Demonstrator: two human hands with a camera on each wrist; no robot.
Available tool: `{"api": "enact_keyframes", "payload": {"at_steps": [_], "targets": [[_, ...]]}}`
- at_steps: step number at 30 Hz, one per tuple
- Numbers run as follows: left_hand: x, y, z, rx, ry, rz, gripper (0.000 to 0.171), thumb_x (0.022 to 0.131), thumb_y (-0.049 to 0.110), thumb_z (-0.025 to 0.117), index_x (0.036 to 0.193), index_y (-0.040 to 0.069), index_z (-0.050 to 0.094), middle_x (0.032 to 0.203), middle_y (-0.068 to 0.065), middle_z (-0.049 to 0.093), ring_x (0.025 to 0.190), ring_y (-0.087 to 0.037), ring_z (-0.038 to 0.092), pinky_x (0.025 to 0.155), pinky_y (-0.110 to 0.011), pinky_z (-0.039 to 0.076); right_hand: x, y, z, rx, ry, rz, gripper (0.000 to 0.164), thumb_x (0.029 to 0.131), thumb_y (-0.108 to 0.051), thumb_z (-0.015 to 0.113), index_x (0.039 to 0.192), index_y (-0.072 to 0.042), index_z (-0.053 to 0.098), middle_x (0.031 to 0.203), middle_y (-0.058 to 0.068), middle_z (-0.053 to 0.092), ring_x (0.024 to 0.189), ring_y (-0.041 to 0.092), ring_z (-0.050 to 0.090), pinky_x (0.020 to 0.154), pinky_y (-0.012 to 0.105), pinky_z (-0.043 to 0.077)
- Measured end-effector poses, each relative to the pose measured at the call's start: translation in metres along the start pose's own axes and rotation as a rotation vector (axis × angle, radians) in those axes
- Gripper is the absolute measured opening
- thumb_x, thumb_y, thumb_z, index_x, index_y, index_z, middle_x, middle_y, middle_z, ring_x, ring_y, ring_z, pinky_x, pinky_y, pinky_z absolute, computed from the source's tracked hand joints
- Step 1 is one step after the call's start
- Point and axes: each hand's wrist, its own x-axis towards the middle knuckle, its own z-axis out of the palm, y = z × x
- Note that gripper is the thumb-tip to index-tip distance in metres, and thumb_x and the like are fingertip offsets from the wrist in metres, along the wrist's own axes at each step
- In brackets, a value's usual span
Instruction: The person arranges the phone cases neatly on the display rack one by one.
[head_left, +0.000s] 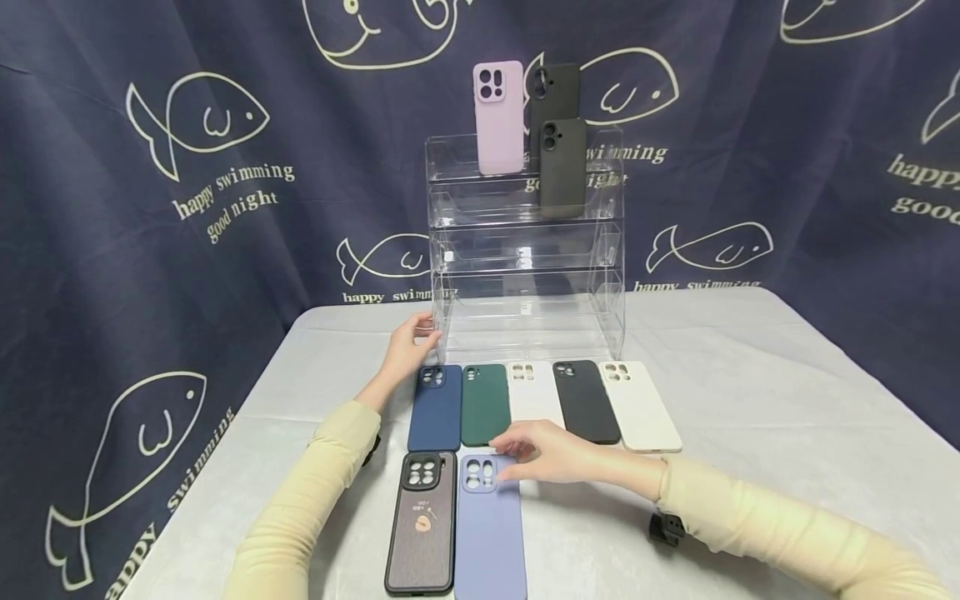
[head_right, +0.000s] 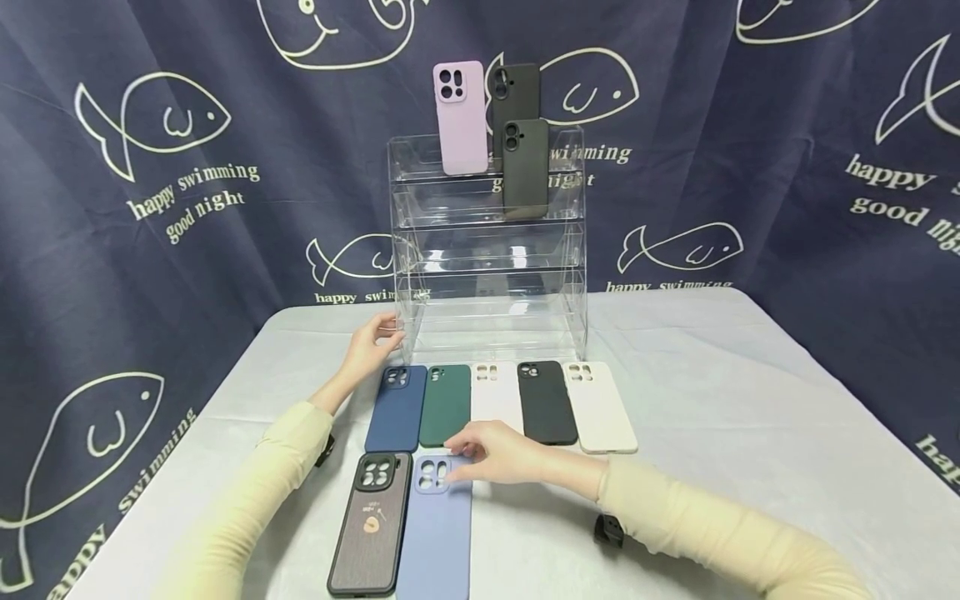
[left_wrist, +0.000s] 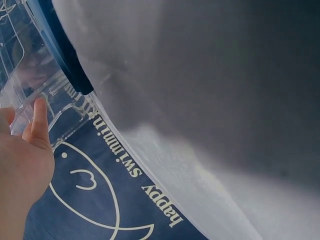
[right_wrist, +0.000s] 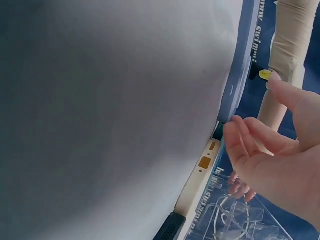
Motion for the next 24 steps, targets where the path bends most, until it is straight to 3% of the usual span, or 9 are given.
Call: {"api": "enact_keyframes", "payload": {"at_steps": [11, 17, 24], "targets": [[-0.0002, 0.0005, -0.0002, -0.005, -0.001, -0.004, 0.042, 0.091, 0.012, 0.061, 0.128, -0.003, 0.05, 0.119, -0.022, 0.06, 0.106, -0.034, 0.061, 0.087, -0.035, 0.057, -0.0049, -0.003, 0.0049, -0.088, 0.015, 0.085, 0.056, 0.071, -0.029, 0.081, 0.114, 0.003, 0.064, 0.089, 0.003, 0.057, 0.076, 0.007, 0.052, 0.067, 0.016, 0.051], [-0.0009, 0.0004, -0.0005, 0.004, -0.002, -0.007, 0.042, 0.091, 0.013, 0.061, 0.128, -0.003, 0.049, 0.119, -0.022, 0.06, 0.106, -0.034, 0.061, 0.088, -0.035, 0.056, -0.0066, -0.0049, 0.0057, -0.202, 0.013, 0.065, 0.06, 0.067, -0.034, 0.083, 0.11, 0.004, 0.066, 0.081, -0.001, 0.048, 0.068, 0.004, 0.044, 0.06, 0.013, 0.04], [-0.0007, 0.0007, -0.0004, -0.006, 0.0, -0.002, 0.042, 0.09, 0.012, 0.061, 0.127, -0.003, 0.05, 0.118, -0.023, 0.06, 0.105, -0.035, 0.061, 0.087, -0.036, 0.057, -0.0077, -0.0064, 0.0056, -0.247, 0.019, 0.094, 0.057, 0.066, -0.039, 0.082, 0.104, 0.002, 0.068, 0.08, -0.003, 0.045, 0.067, 0.002, 0.041, 0.059, 0.014, 0.04]]}}
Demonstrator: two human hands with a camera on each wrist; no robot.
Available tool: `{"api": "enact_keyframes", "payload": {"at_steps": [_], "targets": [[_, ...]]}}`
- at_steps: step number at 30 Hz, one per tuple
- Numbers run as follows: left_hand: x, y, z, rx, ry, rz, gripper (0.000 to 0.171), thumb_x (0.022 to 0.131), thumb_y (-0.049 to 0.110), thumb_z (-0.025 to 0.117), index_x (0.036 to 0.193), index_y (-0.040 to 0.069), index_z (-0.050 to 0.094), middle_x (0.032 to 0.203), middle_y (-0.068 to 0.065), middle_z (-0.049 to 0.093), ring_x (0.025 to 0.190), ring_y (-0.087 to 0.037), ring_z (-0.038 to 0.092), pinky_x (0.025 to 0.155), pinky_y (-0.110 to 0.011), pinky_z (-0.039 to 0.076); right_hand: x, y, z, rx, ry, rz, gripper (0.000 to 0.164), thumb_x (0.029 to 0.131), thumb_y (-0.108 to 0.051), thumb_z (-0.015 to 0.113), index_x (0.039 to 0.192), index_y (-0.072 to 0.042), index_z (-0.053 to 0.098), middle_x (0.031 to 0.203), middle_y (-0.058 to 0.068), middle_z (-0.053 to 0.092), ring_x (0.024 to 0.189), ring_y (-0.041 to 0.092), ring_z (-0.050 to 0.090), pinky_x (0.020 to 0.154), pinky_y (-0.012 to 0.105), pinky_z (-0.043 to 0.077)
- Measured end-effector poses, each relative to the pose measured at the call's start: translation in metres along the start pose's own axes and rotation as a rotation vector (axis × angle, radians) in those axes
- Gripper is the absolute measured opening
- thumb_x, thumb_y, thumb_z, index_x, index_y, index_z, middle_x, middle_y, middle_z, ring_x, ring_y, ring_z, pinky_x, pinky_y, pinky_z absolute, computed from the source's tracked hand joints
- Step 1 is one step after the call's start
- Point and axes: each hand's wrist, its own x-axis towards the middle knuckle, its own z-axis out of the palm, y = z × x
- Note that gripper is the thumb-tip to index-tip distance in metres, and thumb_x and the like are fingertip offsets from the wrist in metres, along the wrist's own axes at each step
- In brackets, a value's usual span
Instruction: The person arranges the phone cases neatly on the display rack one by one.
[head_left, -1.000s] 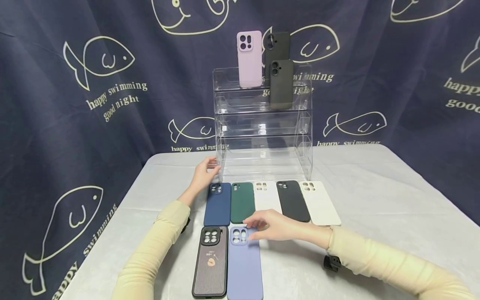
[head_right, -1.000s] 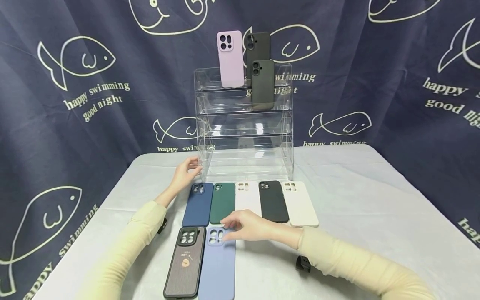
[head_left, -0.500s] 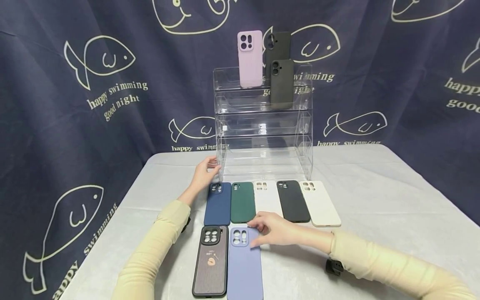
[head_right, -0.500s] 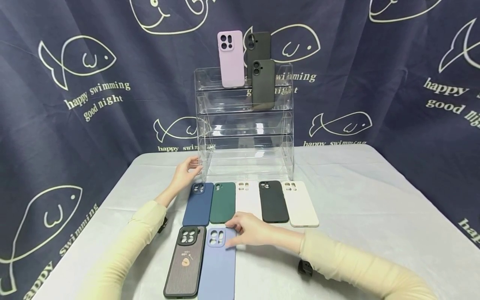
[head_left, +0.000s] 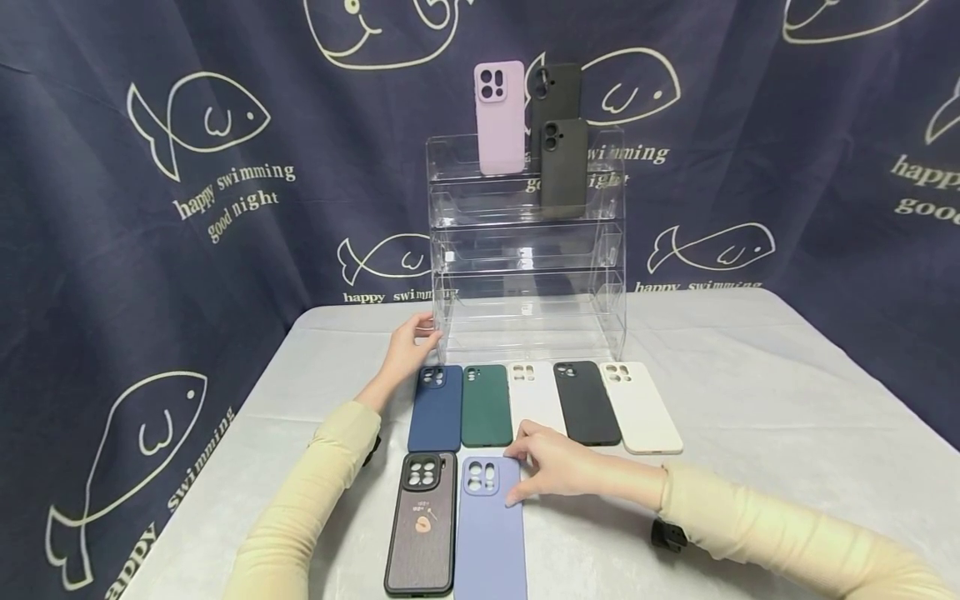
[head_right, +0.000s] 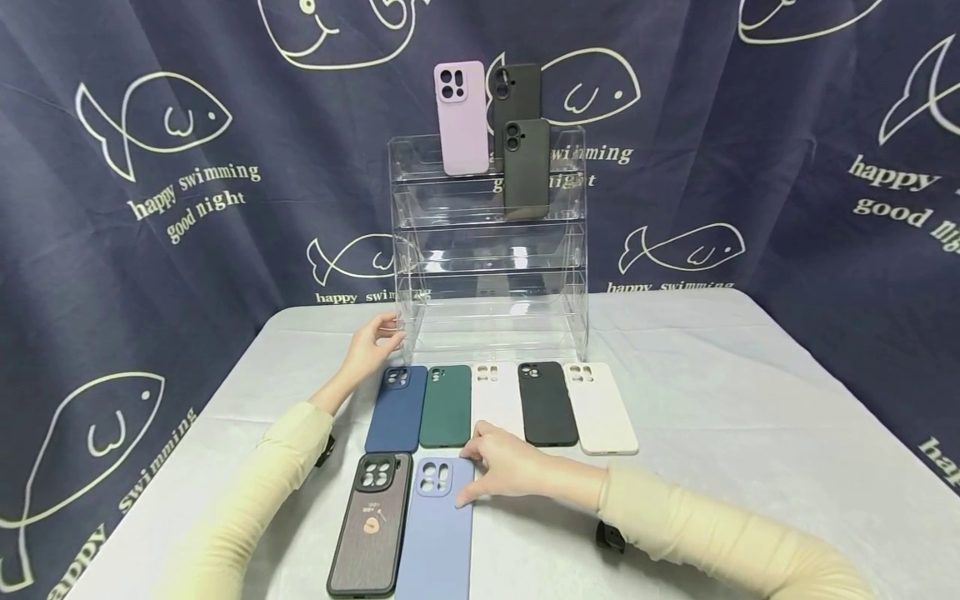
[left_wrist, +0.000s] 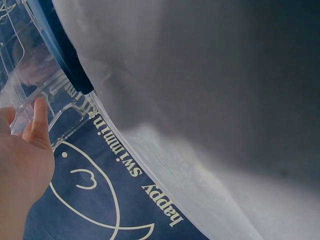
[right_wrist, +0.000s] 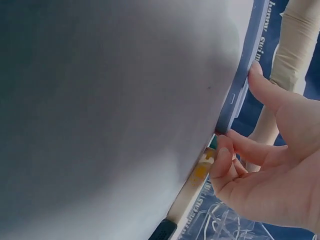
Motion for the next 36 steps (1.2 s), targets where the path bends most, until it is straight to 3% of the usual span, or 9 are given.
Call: {"api": "enact_keyframes", "payload": {"at_steps": [6, 10, 14, 22, 31, 36], "targets": [[0.0, -0.001, 0.0, 0.001, 0.001, 0.014, 0.041, 0.091, 0.012, 0.061, 0.127, -0.004, 0.05, 0.118, -0.023, 0.06, 0.105, -0.035, 0.061, 0.087, -0.036, 0.057, -0.003, 0.001, -0.003, 0.071, -0.008, -0.03, 0.05, 0.067, -0.038, 0.083, 0.093, -0.002, 0.059, 0.082, -0.003, 0.047, 0.069, 0.002, 0.043, 0.06, 0.015, 0.043], [-0.001, -0.002, 0.001, 0.007, 0.0, 0.026, 0.041, 0.09, 0.011, 0.061, 0.126, -0.005, 0.05, 0.117, -0.024, 0.06, 0.105, -0.035, 0.061, 0.088, -0.037, 0.056, -0.003, 0.002, -0.008, 0.175, -0.048, 0.041, 0.048, 0.065, -0.032, 0.085, 0.092, -0.009, 0.053, 0.081, -0.003, 0.052, 0.07, 0.006, 0.048, 0.06, 0.017, 0.045], [-0.001, -0.001, 0.0, 0.003, 0.005, 0.028, 0.041, 0.09, 0.011, 0.061, 0.126, -0.005, 0.05, 0.117, -0.024, 0.06, 0.105, -0.036, 0.061, 0.088, -0.039, 0.056, -0.002, 0.0, -0.013, 0.2, -0.053, 0.071, 0.048, 0.064, -0.03, 0.085, 0.093, -0.01, 0.052, 0.077, -0.004, 0.055, 0.069, 0.006, 0.05, 0.061, 0.017, 0.046], [0.0, 0.0, 0.0, 0.003, -0.013, 0.004, 0.042, 0.091, 0.013, 0.061, 0.127, -0.004, 0.05, 0.119, -0.024, 0.06, 0.106, -0.035, 0.061, 0.087, -0.038, 0.057, -0.003, -0.004, -0.028, 0.23, 0.046, 0.056, 0.045, 0.066, -0.022, 0.085, 0.095, -0.007, 0.053, 0.074, 0.003, 0.058, 0.065, 0.004, 0.052, 0.06, 0.017, 0.049], [0.0, 0.0, 0.001, -0.017, 0.007, 0.028, 0.04, 0.09, 0.01, 0.061, 0.126, -0.005, 0.05, 0.117, -0.024, 0.06, 0.104, -0.036, 0.061, 0.087, -0.037, 0.057, -0.001, 0.0, -0.043, 0.265, 0.152, 0.019, 0.039, 0.072, -0.015, 0.08, 0.102, -0.005, 0.058, 0.09, 0.006, 0.057, 0.072, 0.004, 0.056, 0.069, 0.02, 0.055], [0.0, -0.001, 0.001, -0.02, 0.005, 0.026, 0.04, 0.09, 0.009, 0.062, 0.125, -0.006, 0.05, 0.116, -0.025, 0.06, 0.103, -0.036, 0.062, 0.084, -0.034, 0.058, 0.0, -0.001, -0.049, 0.326, 0.187, 0.02, 0.034, 0.075, -0.012, 0.077, 0.103, -0.004, 0.06, 0.091, 0.008, 0.061, 0.074, 0.005, 0.059, 0.067, 0.02, 0.055]]}}
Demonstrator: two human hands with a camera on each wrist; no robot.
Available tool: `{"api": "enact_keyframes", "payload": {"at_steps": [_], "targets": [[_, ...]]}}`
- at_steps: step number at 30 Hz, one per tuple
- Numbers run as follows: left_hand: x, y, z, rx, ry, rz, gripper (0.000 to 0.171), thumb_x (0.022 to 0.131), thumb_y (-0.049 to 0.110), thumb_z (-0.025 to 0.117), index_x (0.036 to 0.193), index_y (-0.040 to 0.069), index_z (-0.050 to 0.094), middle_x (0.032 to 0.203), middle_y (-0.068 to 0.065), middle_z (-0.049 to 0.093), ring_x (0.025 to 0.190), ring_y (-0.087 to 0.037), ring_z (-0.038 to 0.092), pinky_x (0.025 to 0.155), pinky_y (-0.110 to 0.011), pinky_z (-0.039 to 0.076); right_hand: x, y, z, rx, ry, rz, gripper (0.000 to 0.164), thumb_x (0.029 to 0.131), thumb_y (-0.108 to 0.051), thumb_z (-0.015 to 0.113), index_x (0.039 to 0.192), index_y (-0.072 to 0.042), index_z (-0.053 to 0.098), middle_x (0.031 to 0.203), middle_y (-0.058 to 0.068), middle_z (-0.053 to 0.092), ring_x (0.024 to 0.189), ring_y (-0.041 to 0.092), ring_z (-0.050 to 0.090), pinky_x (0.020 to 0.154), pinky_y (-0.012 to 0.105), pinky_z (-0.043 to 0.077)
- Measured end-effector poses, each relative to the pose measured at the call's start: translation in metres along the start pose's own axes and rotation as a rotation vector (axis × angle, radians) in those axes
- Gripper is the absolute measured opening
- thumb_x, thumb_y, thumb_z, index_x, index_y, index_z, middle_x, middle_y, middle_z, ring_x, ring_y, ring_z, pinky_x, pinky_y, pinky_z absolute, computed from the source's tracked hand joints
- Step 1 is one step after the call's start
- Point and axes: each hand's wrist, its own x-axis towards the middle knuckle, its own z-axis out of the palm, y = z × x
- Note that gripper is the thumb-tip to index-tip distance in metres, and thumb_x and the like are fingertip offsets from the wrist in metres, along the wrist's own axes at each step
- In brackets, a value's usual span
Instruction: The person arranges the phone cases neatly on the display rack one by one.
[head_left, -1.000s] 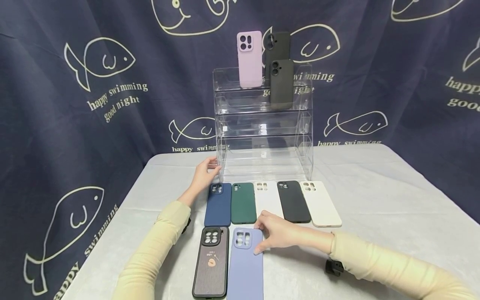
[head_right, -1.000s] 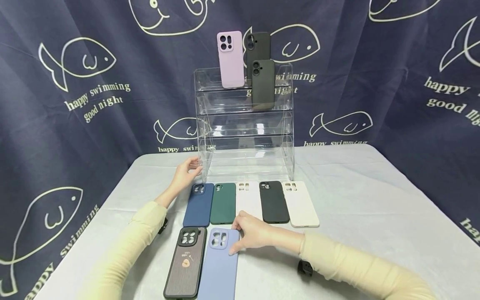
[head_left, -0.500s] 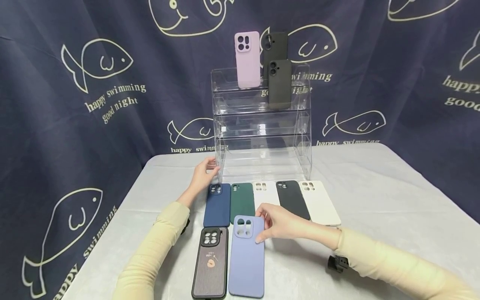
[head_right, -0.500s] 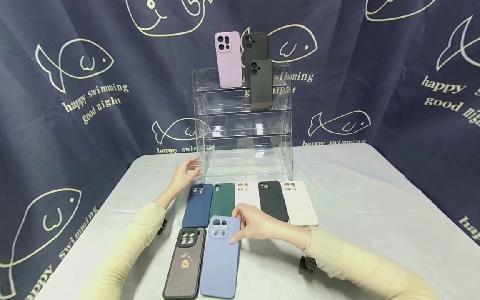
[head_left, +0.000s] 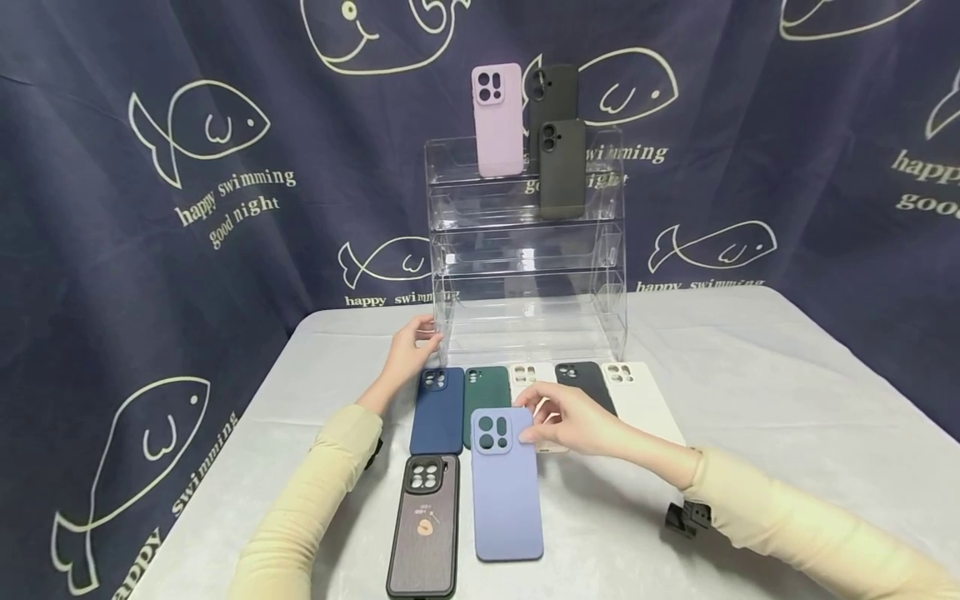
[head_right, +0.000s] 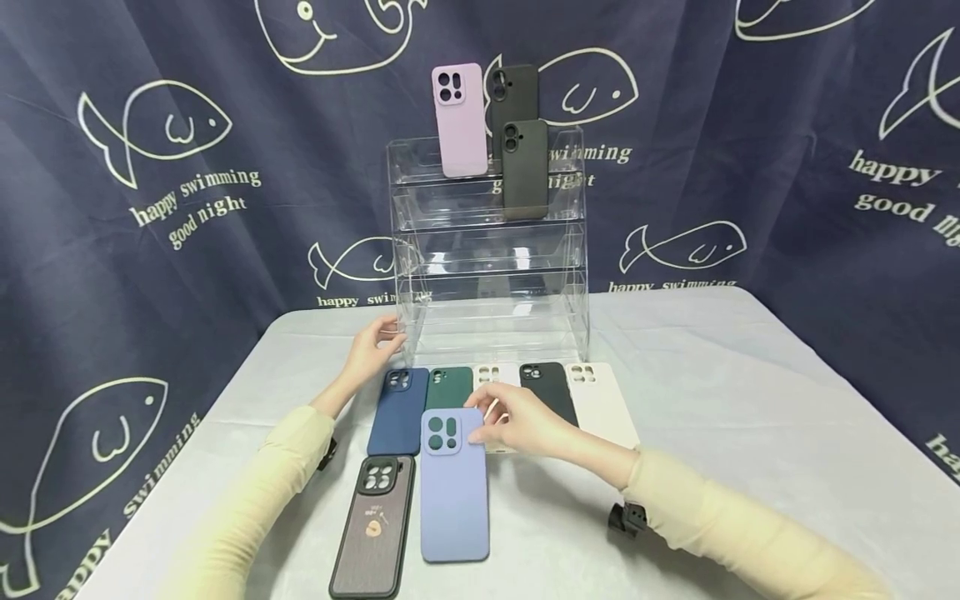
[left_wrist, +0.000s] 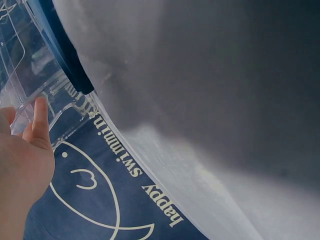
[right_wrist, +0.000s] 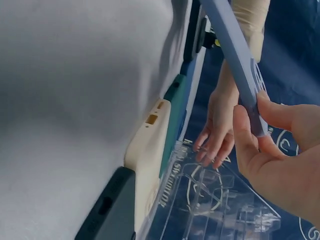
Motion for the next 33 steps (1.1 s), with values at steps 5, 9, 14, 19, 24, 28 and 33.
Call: {"api": "enact_keyframes", "payload": {"at_steps": [5, 9, 14, 19, 24, 28, 33], "targets": [[0.0, -0.001, 0.001, -0.019, 0.001, 0.004, 0.04, 0.09, 0.008, 0.062, 0.126, -0.006, 0.05, 0.115, -0.025, 0.06, 0.103, -0.036, 0.062, 0.084, -0.034, 0.058, 0.004, -0.003, -0.009, 0.005, 0.057, 0.021, 0.03, 0.078, -0.013, 0.075, 0.104, -0.007, 0.062, 0.094, 0.007, 0.066, 0.076, 0.008, 0.061, 0.065, 0.021, 0.053], [-0.002, -0.004, 0.001, -0.056, 0.018, 0.059, 0.04, 0.089, 0.012, 0.063, 0.123, -0.006, 0.052, 0.111, -0.024, 0.062, 0.099, -0.033, 0.064, 0.081, -0.031, 0.059, 0.006, -0.005, -0.017, 0.016, 0.075, 0.025, 0.028, 0.081, -0.012, 0.073, 0.107, -0.009, 0.063, 0.097, 0.007, 0.067, 0.079, 0.011, 0.062, 0.068, 0.024, 0.054], [-0.002, -0.004, 0.002, -0.045, 0.008, 0.033, 0.04, 0.09, 0.011, 0.062, 0.124, -0.006, 0.051, 0.113, -0.023, 0.062, 0.099, -0.033, 0.064, 0.081, -0.031, 0.059, 0.009, -0.006, -0.025, 0.02, 0.078, 0.005, 0.025, 0.083, -0.012, 0.071, 0.107, -0.009, 0.064, 0.098, 0.007, 0.067, 0.08, 0.013, 0.063, 0.071, 0.026, 0.056], [0.001, -0.003, 0.001, -0.018, -0.006, 0.009, 0.041, 0.09, 0.009, 0.061, 0.126, -0.007, 0.05, 0.115, -0.024, 0.061, 0.103, -0.035, 0.062, 0.083, -0.033, 0.058, 0.013, -0.009, -0.034, -0.021, 0.102, 0.021, 0.028, 0.083, -0.013, 0.071, 0.109, -0.008, 0.063, 0.098, 0.007, 0.068, 0.08, 0.012, 0.063, 0.069, 0.023, 0.054], [0.001, -0.002, -0.001, -0.025, -0.001, 0.006, 0.041, 0.09, 0.007, 0.061, 0.126, -0.007, 0.05, 0.115, -0.025, 0.061, 0.102, -0.036, 0.062, 0.081, -0.032, 0.059, 0.02, -0.014, -0.043, -0.04, 0.137, 0.034, 0.03, 0.083, -0.013, 0.071, 0.111, -0.007, 0.062, 0.104, 0.01, 0.066, 0.083, 0.014, 0.063, 0.07, 0.024, 0.054], [0.001, -0.002, -0.002, -0.021, 0.006, 0.003, 0.039, 0.09, 0.006, 0.061, 0.125, -0.007, 0.05, 0.114, -0.025, 0.061, 0.101, -0.036, 0.063, 0.08, -0.031, 0.059, 0.028, -0.017, -0.053, -0.052, 0.175, 0.008, 0.032, 0.083, -0.01, 0.071, 0.112, -0.006, 0.061, 0.11, 0.013, 0.064, 0.085, 0.015, 0.062, 0.069, 0.027, 0.056], [0.001, -0.003, -0.002, -0.033, -0.003, 0.008, 0.039, 0.09, 0.006, 0.061, 0.126, -0.006, 0.051, 0.114, -0.025, 0.061, 0.101, -0.036, 0.063, 0.081, -0.03, 0.059, 0.036, -0.02, -0.068, -0.092, 0.222, -0.031, 0.033, 0.083, -0.009, 0.071, 0.113, -0.004, 0.06, 0.108, 0.014, 0.064, 0.084, 0.013, 0.062, 0.069, 0.024, 0.057]]}}
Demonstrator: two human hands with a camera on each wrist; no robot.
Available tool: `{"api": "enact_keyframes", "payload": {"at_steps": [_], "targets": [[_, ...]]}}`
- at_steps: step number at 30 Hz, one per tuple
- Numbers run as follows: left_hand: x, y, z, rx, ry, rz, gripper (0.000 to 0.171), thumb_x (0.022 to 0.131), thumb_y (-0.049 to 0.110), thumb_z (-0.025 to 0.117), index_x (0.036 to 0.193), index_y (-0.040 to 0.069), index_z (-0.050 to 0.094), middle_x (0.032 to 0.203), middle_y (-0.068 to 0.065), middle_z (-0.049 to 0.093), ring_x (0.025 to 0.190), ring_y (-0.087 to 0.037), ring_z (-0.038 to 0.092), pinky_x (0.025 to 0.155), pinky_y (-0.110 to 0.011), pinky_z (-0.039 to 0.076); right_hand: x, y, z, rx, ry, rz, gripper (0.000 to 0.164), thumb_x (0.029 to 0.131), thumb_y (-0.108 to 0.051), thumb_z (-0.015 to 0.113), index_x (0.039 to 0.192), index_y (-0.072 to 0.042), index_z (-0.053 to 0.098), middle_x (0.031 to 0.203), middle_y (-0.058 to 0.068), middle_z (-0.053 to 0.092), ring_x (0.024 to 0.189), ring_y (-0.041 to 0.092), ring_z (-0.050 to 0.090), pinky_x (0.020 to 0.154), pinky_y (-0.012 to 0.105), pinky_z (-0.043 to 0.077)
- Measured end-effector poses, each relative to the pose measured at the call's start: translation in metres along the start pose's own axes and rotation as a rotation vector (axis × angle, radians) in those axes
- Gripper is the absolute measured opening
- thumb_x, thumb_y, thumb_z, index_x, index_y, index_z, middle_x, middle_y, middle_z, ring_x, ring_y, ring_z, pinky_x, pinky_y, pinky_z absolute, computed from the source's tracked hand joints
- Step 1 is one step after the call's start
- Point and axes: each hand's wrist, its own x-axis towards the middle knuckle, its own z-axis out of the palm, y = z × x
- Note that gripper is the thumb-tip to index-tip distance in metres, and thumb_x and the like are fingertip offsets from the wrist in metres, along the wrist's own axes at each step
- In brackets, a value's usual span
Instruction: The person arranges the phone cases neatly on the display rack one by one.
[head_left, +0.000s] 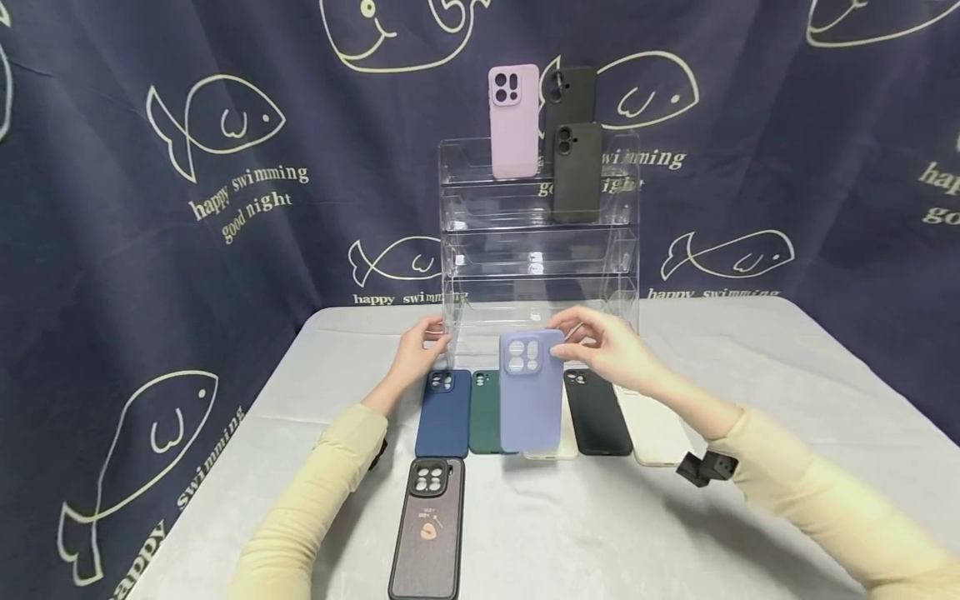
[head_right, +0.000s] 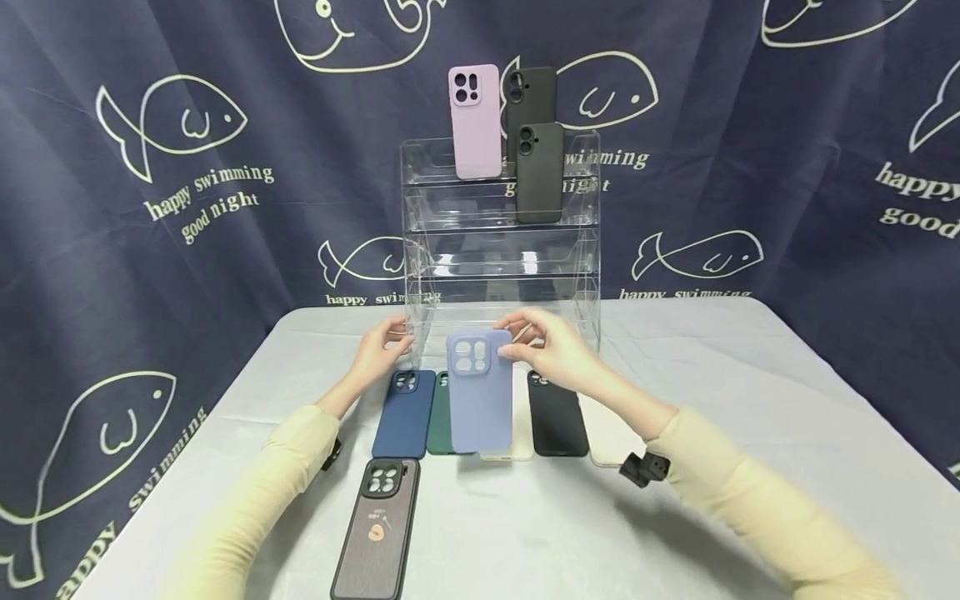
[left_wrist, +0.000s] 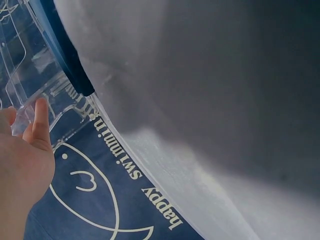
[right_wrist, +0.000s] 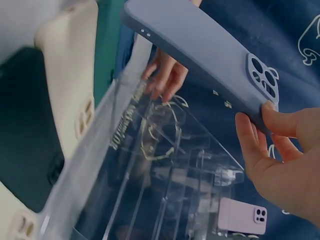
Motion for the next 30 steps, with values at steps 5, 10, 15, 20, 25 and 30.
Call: {"api": "enact_keyframes", "payload": {"at_steps": [5, 10, 15, 20, 25, 30], "targets": [[0.001, -0.001, 0.0, 0.023, -0.002, 0.029, 0.039, 0.089, 0.006, 0.061, 0.125, -0.006, 0.051, 0.114, -0.024, 0.062, 0.1, -0.036, 0.063, 0.082, -0.033, 0.059, 0.011, -0.004, -0.015, -0.053, 0.043, -0.001, 0.033, 0.083, -0.012, 0.071, 0.115, -0.007, 0.061, 0.102, 0.012, 0.065, 0.083, 0.012, 0.061, 0.07, 0.022, 0.054], [0.002, -0.003, 0.0, 0.041, 0.006, 0.052, 0.039, 0.089, 0.008, 0.062, 0.124, -0.006, 0.052, 0.113, -0.024, 0.063, 0.1, -0.035, 0.064, 0.085, -0.036, 0.057, 0.025, -0.008, -0.029, -0.106, 0.091, 0.017, 0.034, 0.084, -0.017, 0.071, 0.116, -0.01, 0.062, 0.099, 0.012, 0.064, 0.078, 0.007, 0.061, 0.07, 0.019, 0.051], [0.0, -0.005, 0.0, 0.044, 0.007, 0.033, 0.04, 0.089, 0.009, 0.062, 0.125, -0.004, 0.052, 0.113, -0.023, 0.063, 0.1, -0.035, 0.064, 0.087, -0.037, 0.057, 0.042, -0.011, -0.043, -0.145, 0.132, 0.025, 0.034, 0.084, -0.016, 0.071, 0.116, -0.009, 0.061, 0.097, 0.012, 0.063, 0.074, 0.002, 0.059, 0.066, 0.018, 0.049], [-0.001, -0.006, -0.001, 0.031, 0.022, 0.033, 0.039, 0.088, 0.006, 0.063, 0.124, -0.006, 0.053, 0.111, -0.023, 0.063, 0.1, -0.035, 0.063, 0.09, -0.038, 0.055, 0.065, -0.01, -0.054, -0.071, 0.164, 0.048, 0.032, 0.085, -0.007, 0.068, 0.116, -0.004, 0.06, 0.092, 0.01, 0.06, 0.071, -0.001, 0.06, 0.068, 0.018, 0.057], [-0.001, -0.006, 0.0, 0.033, 0.039, 0.043, 0.04, 0.087, 0.006, 0.064, 0.123, -0.007, 0.053, 0.108, -0.024, 0.064, 0.099, -0.035, 0.064, 0.09, -0.041, 0.055, 0.085, -0.011, -0.065, -0.029, 0.191, 0.051, 0.031, 0.085, -0.005, 0.067, 0.115, -0.002, 0.059, 0.09, 0.006, 0.057, 0.07, -0.001, 0.061, 0.069, 0.017, 0.058], [-0.001, -0.004, 0.001, 0.039, 0.031, 0.034, 0.04, 0.087, 0.007, 0.065, 0.123, -0.005, 0.053, 0.108, -0.023, 0.065, 0.101, -0.036, 0.063, 0.088, -0.042, 0.056, 0.101, -0.013, -0.076, -0.054, 0.212, 0.047, 0.032, 0.086, -0.007, 0.067, 0.117, -0.002, 0.059, 0.092, 0.006, 0.056, 0.069, -0.002, 0.06, 0.07, 0.018, 0.058]]}}
